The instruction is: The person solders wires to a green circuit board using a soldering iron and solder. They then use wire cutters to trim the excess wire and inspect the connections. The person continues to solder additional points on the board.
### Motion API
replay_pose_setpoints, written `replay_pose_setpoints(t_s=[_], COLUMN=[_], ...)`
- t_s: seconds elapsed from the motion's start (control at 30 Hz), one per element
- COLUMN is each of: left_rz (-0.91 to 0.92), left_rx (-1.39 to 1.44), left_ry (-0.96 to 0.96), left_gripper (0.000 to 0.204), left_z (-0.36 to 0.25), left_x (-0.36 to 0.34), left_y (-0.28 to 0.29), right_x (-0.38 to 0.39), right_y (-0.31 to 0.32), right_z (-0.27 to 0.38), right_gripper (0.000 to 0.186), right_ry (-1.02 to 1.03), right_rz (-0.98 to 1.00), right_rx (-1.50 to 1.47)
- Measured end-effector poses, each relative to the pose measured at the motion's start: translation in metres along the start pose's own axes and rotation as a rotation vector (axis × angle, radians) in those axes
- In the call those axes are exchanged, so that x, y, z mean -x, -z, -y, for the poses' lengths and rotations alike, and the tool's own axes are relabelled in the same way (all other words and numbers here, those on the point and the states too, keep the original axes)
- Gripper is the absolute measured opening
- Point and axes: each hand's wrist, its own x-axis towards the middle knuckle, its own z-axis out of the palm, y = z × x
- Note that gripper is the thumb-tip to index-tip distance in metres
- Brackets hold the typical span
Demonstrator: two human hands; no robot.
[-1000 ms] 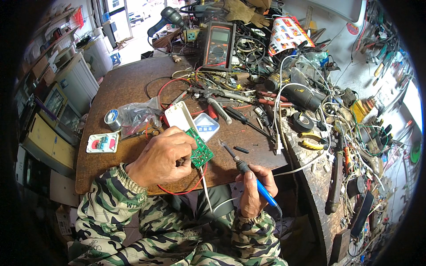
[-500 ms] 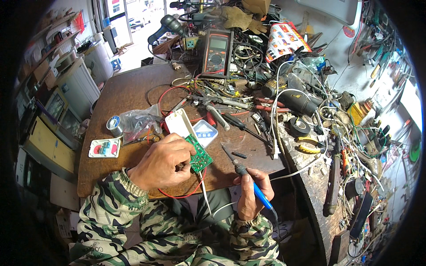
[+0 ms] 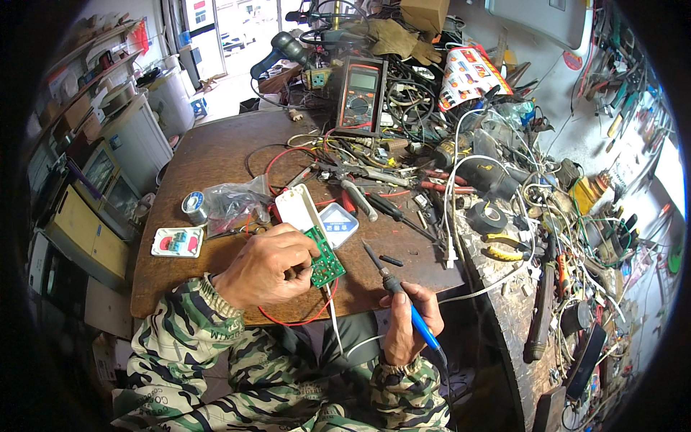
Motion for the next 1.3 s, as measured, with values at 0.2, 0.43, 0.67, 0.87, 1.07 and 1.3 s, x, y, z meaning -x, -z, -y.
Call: replay_pose_setpoints(t_s=[0.2, 0.43, 0.67, 0.87, 1.07, 1.3], left_rz=[0.007, 0.022, 0.023, 0.021, 0.007, -0.002], left_rx=[-0.033, -0.042, -0.033, -0.021, 0.016, 0.122], left_ry=[-0.028, 0.006, 0.024, 0.028, 0.043, 0.080], left_gripper=[0.013, 0.010, 0.010, 0.011, 0.012, 0.011], left_z=[0.004, 0.001, 0.001, 0.002, 0.004, 0.010], left_x=[0.002, 0.003, 0.004, 0.005, 0.007, 0.007], left_y=[-0.001, 0.001, 0.002, 0.000, 0.000, -0.002], right_x=[-0.001, -0.001, 0.001, 0.001, 0.001, 0.001], right_y=[-0.004, -0.003, -0.004, -0.002, -0.003, -0.001], right_z=[0.000, 0.001, 0.001, -0.003, -0.003, -0.004], right_gripper=[0.026, 0.024, 0.023, 0.023, 0.024, 0.023], right_ry=[0.014, 0.029, 0.032, 0.049, 0.058, 0.064], right_rz=[-0.026, -0.007, 0.004, -0.001, 0.016, 0.031], right_rx=[0.045, 0.083, 0.080, 0.108, 0.104, 0.109])
